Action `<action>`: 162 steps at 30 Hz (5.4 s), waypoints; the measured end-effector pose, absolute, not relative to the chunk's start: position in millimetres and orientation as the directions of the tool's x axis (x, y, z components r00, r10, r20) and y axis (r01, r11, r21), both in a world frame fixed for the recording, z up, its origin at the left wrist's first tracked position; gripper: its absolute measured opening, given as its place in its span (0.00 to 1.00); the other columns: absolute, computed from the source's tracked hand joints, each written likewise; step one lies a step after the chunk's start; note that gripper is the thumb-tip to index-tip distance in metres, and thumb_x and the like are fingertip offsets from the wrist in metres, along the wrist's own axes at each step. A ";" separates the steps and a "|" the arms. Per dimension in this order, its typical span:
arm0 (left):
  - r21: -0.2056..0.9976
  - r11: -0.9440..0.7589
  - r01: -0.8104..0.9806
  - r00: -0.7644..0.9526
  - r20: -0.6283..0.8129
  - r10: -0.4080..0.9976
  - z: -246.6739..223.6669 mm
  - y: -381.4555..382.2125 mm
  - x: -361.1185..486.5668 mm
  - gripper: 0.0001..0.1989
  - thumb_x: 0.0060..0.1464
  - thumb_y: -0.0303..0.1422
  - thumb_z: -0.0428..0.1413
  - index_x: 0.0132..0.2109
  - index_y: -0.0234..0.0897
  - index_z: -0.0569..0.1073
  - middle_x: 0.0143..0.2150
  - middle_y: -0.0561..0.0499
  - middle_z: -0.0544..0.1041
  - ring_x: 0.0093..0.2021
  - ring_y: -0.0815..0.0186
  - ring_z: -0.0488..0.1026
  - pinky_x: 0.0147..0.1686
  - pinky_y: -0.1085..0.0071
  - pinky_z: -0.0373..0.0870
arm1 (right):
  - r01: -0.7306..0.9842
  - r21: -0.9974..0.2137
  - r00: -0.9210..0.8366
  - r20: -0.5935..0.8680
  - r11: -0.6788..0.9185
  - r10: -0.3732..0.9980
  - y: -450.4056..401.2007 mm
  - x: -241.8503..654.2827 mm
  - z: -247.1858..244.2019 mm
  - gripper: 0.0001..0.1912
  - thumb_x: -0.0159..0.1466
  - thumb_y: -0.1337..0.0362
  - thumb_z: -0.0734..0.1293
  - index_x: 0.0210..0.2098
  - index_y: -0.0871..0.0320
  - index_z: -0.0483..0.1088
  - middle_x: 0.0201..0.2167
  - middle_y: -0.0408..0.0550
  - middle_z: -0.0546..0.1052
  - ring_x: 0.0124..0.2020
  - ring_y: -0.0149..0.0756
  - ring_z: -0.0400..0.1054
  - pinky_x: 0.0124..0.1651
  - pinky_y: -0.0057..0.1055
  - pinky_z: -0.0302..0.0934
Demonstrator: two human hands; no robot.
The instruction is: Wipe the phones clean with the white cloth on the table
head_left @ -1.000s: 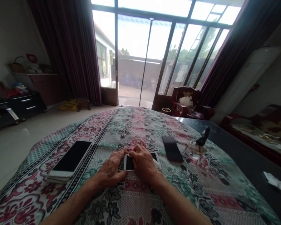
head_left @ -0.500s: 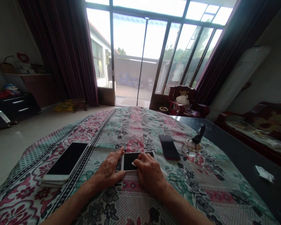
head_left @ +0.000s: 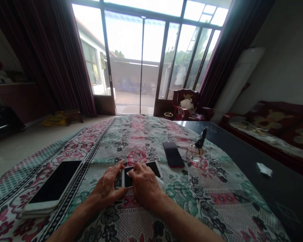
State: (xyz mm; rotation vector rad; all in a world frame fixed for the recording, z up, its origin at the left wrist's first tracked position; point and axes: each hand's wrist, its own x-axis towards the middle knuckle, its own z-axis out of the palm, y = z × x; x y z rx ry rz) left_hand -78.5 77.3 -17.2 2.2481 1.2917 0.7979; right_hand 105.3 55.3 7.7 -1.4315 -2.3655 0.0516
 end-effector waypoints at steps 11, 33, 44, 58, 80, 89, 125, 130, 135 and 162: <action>0.538 -0.509 0.672 0.417 0.293 0.860 -17.1 76.5 -77.6 0.43 0.43 0.32 0.57 0.66 0.37 0.51 0.52 0.44 0.70 0.53 0.52 0.66 0.55 0.54 0.62 | 0.971 -0.182 -0.087 0.333 0.155 0.939 71.0 154.6 10.8 0.07 0.60 0.70 0.62 0.33 0.57 0.72 0.38 0.51 0.69 0.40 0.39 0.63 0.41 0.32 0.57; 0.496 -0.540 0.681 0.381 0.390 0.838 -19.0 75.8 -77.4 0.38 0.43 0.37 0.60 0.62 0.37 0.61 0.48 0.45 0.75 0.49 0.53 0.72 0.49 0.59 0.71 | 0.959 -0.190 -0.144 0.305 0.208 0.942 59.3 147.0 12.5 0.06 0.59 0.69 0.62 0.32 0.58 0.72 0.39 0.50 0.69 0.40 0.38 0.62 0.42 0.32 0.56; 0.442 -0.546 0.712 0.376 0.418 0.827 -24.1 76.3 -84.8 0.36 0.44 0.38 0.59 0.61 0.32 0.61 0.49 0.42 0.74 0.51 0.53 0.71 0.50 0.59 0.70 | 0.944 -0.163 -0.220 0.335 0.286 0.916 56.7 137.0 9.4 0.06 0.61 0.67 0.62 0.33 0.59 0.71 0.40 0.51 0.70 0.41 0.40 0.63 0.42 0.32 0.56; 0.489 -0.532 0.691 0.379 0.382 0.843 -21.7 75.2 -85.3 0.36 0.45 0.38 0.59 0.61 0.31 0.61 0.50 0.40 0.73 0.51 0.51 0.69 0.51 0.54 0.68 | 0.977 -0.176 -0.062 0.310 0.121 0.949 71.9 168.2 15.2 0.11 0.65 0.66 0.60 0.30 0.58 0.72 0.36 0.49 0.71 0.37 0.35 0.66 0.38 0.28 0.58; 0.478 -0.546 0.689 0.385 0.396 0.833 -19.7 73.9 -83.2 0.35 0.45 0.35 0.59 0.61 0.34 0.62 0.51 0.43 0.73 0.52 0.52 0.69 0.52 0.58 0.67 | 0.857 -0.236 -0.402 0.247 0.457 0.882 70.4 181.4 25.5 0.11 0.67 0.65 0.60 0.33 0.58 0.74 0.36 0.46 0.69 0.37 0.30 0.63 0.41 0.26 0.55; 0.508 -0.534 0.676 0.381 0.379 0.843 -19.7 72.2 -82.0 0.36 0.44 0.34 0.59 0.62 0.34 0.61 0.53 0.42 0.72 0.54 0.52 0.66 0.54 0.57 0.65 | 0.842 -0.165 -0.471 0.239 0.514 0.849 54.7 188.8 28.4 0.12 0.67 0.67 0.59 0.33 0.57 0.73 0.35 0.46 0.69 0.36 0.30 0.63 0.40 0.27 0.55; 0.531 -0.522 0.668 0.383 0.356 0.852 -21.6 74.3 -83.4 0.37 0.44 0.35 0.58 0.62 0.34 0.60 0.54 0.41 0.70 0.55 0.52 0.66 0.55 0.56 0.64 | 0.810 -0.130 -0.534 0.236 0.571 0.812 48.3 151.4 28.4 0.12 0.67 0.65 0.58 0.35 0.57 0.73 0.37 0.47 0.70 0.38 0.32 0.62 0.42 0.29 0.55; 0.526 -0.530 0.665 0.389 0.362 0.847 -20.2 73.3 -82.5 0.37 0.44 0.35 0.58 0.62 0.33 0.60 0.54 0.41 0.70 0.56 0.52 0.65 0.55 0.57 0.64 | 0.783 -0.218 -0.531 0.251 0.582 0.809 42.9 154.7 30.5 0.11 0.66 0.66 0.58 0.35 0.57 0.73 0.36 0.46 0.69 0.39 0.32 0.62 0.43 0.29 0.55; 0.513 -0.521 0.683 0.399 0.336 0.853 -17.2 71.7 -81.7 0.37 0.45 0.34 0.58 0.62 0.28 0.60 0.54 0.38 0.69 0.56 0.52 0.65 0.56 0.58 0.63 | 0.853 -0.182 -0.435 0.266 0.488 0.860 56.3 157.5 27.1 0.11 0.67 0.67 0.58 0.36 0.57 0.73 0.38 0.47 0.68 0.40 0.33 0.61 0.45 0.30 0.54; 0.482 -0.540 0.690 0.393 0.377 0.838 -18.1 73.2 -81.6 0.36 0.44 0.35 0.59 0.61 0.29 0.62 0.55 0.40 0.71 0.56 0.52 0.65 0.55 0.59 0.65 | 0.867 -0.151 -0.427 0.263 0.474 0.865 55.6 148.4 21.1 0.13 0.61 0.71 0.61 0.43 0.56 0.72 0.39 0.50 0.68 0.41 0.38 0.60 0.44 0.33 0.54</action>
